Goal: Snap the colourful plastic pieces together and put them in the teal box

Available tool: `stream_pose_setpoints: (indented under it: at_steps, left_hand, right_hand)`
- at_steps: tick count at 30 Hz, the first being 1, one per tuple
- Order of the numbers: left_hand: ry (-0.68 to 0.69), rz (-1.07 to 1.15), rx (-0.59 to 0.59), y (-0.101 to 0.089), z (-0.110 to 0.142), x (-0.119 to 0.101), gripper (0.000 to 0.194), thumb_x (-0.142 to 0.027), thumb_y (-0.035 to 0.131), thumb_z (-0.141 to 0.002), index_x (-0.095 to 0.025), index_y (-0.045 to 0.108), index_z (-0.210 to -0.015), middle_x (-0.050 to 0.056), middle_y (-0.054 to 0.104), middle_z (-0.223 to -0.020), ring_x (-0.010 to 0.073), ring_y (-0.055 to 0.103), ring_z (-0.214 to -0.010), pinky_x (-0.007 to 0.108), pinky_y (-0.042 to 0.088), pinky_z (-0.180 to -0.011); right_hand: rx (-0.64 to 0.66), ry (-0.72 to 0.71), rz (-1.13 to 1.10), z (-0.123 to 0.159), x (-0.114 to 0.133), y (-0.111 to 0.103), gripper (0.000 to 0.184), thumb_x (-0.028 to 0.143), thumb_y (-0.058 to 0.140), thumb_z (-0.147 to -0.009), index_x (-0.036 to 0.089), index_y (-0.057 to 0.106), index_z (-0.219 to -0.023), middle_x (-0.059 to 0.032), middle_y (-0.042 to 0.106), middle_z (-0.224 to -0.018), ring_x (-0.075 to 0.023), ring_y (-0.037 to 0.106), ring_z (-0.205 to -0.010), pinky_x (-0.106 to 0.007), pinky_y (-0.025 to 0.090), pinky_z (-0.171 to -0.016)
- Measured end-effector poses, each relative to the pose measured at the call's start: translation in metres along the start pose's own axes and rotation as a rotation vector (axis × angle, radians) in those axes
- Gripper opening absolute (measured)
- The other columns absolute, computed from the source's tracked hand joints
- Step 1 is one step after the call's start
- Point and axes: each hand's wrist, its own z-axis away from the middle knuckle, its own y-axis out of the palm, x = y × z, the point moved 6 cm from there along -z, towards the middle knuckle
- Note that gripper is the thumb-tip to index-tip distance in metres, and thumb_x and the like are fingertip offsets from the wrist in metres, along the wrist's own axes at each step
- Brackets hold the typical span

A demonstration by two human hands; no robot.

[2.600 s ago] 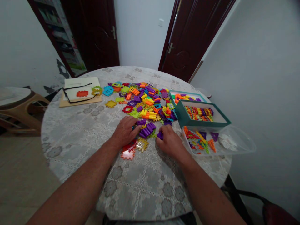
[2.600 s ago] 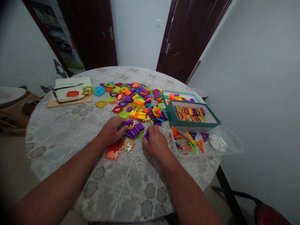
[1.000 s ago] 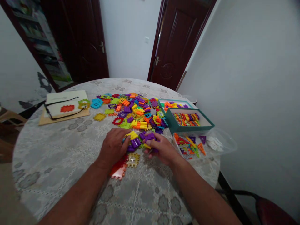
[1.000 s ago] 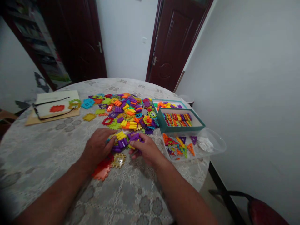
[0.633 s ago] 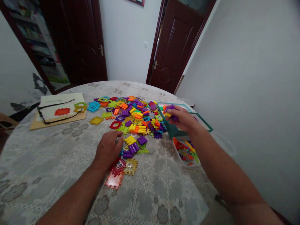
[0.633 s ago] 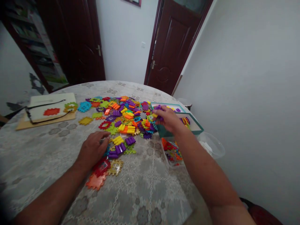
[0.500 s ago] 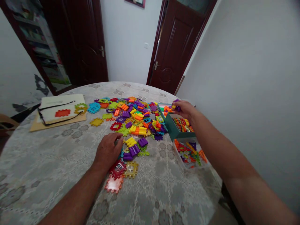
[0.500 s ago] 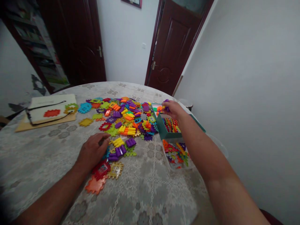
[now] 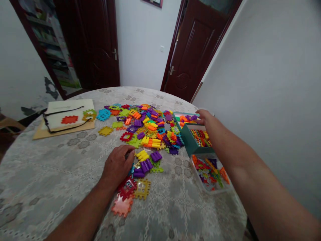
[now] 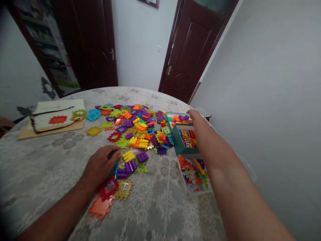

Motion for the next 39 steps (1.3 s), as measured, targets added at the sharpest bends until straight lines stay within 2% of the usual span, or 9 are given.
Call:
stream_pose_setpoints:
  at_steps: [3, 7, 11, 15, 20, 24, 28, 31, 39]
  left_hand:
    - [0.002, -0.006, 0.013, 0.001, 0.000, 0.001, 0.026, -0.037, 0.051, -0.095, -0.024, 0.073, -0.099, 0.008, 0.079, -0.103, 0.0285, 0.072, -0.100, 0.043, 0.055, -0.097]
    - [0.013, -0.032, 0.040, 0.004, 0.000, 0.001, 0.028, -0.036, 0.050, -0.097, -0.023, 0.073, -0.101, 0.009, 0.079, -0.104, 0.0287, 0.072, -0.102, 0.043, 0.055, -0.097]
    - [0.011, -0.053, 0.053, 0.005, 0.000, -0.002, 0.027, -0.033, 0.049, -0.097, -0.022, 0.073, -0.100, 0.010, 0.079, -0.106, 0.0291, 0.071, -0.103, 0.044, 0.054, -0.098]
    - [0.009, -0.079, 0.068, 0.007, 0.001, -0.004, 0.025, -0.031, 0.051, -0.097, -0.021, 0.074, -0.102, 0.010, 0.079, -0.106, 0.0296, 0.070, -0.104, 0.043, 0.053, -0.098]
    - [0.034, -0.113, 0.097, 0.011, 0.001, -0.005, 0.021, -0.030, 0.056, -0.096, -0.022, 0.075, -0.101, 0.010, 0.078, -0.103, 0.0286, 0.069, -0.101, 0.041, 0.053, -0.093]
    - [0.028, -0.129, 0.126, 0.013, 0.001, -0.005, 0.020, -0.029, 0.058, -0.097, -0.021, 0.076, -0.103, 0.010, 0.078, -0.105, 0.0282, 0.069, -0.103, 0.040, 0.051, -0.094]
    - [0.046, -0.142, 0.157, 0.012, 0.004, -0.010, 0.028, -0.026, 0.060, -0.095, -0.021, 0.076, -0.117, 0.010, 0.077, -0.115, 0.0300, 0.067, -0.108, 0.042, 0.050, -0.095]
    - [0.085, -0.158, 0.176, 0.012, 0.007, -0.014, 0.040, -0.025, 0.062, -0.093, -0.025, 0.074, -0.131, 0.010, 0.075, -0.123, 0.0320, 0.064, -0.115, 0.045, 0.048, -0.098]
    - [0.103, -0.188, 0.241, 0.014, 0.009, -0.016, 0.036, -0.034, 0.066, -0.096, -0.029, 0.073, -0.132, 0.009, 0.074, -0.129, 0.0340, 0.061, -0.119, 0.047, 0.045, -0.099]
  right_hand:
    - [-0.069, 0.009, -0.048, 0.010, 0.000, -0.006, 0.045, 0.012, 0.072, -0.087, 0.017, 0.059, -0.130, -0.0132, 0.062, -0.122, -0.0217, 0.068, -0.096, -0.028, 0.064, -0.065]
    - [-0.033, -0.057, -0.136, 0.039, 0.004, -0.002, 0.044, 0.014, 0.074, -0.078, 0.021, 0.060, -0.119, -0.0082, 0.062, -0.110, -0.0196, 0.068, -0.088, -0.026, 0.063, -0.063]
    - [0.121, -0.153, -0.221, 0.091, 0.007, 0.012, 0.036, 0.013, 0.069, -0.078, 0.021, 0.062, -0.113, -0.0056, 0.063, -0.106, -0.0171, 0.070, -0.087, -0.026, 0.065, -0.071]
    - [0.434, -0.315, -0.244, 0.173, 0.006, 0.029, 0.028, 0.014, 0.068, -0.085, 0.020, 0.066, -0.112, -0.0096, 0.067, -0.112, -0.0204, 0.070, -0.095, -0.029, 0.064, -0.076]
    - [0.681, -0.638, 0.195, 0.286, -0.029, 0.050, 0.029, 0.025, 0.069, -0.094, 0.026, 0.070, -0.123, -0.0089, 0.070, -0.124, -0.0233, 0.069, -0.102, -0.040, 0.062, -0.088]
    - [0.625, -1.076, 0.569, 0.342, -0.075, 0.075, 0.040, 0.016, 0.061, -0.096, 0.024, 0.066, -0.134, -0.0120, 0.064, -0.141, -0.0267, 0.063, -0.127, -0.047, 0.050, -0.114]
    - [0.496, -1.141, 0.835, 0.344, -0.117, 0.102, 0.056, 0.006, 0.056, -0.089, 0.019, 0.062, -0.144, -0.0185, 0.057, -0.151, -0.0310, 0.056, -0.138, -0.047, 0.047, -0.117]
    - [0.439, -1.140, 0.886, 0.335, -0.127, 0.112, 0.053, 0.009, 0.060, -0.089, 0.020, 0.064, -0.141, -0.0186, 0.058, -0.148, -0.0322, 0.059, -0.132, -0.045, 0.050, -0.112]
    - [0.393, -1.028, 0.720, 0.311, -0.133, 0.101, 0.028, 0.026, 0.066, -0.092, 0.023, 0.064, -0.120, -0.0106, 0.060, -0.122, -0.0268, 0.064, -0.109, -0.039, 0.054, -0.094]
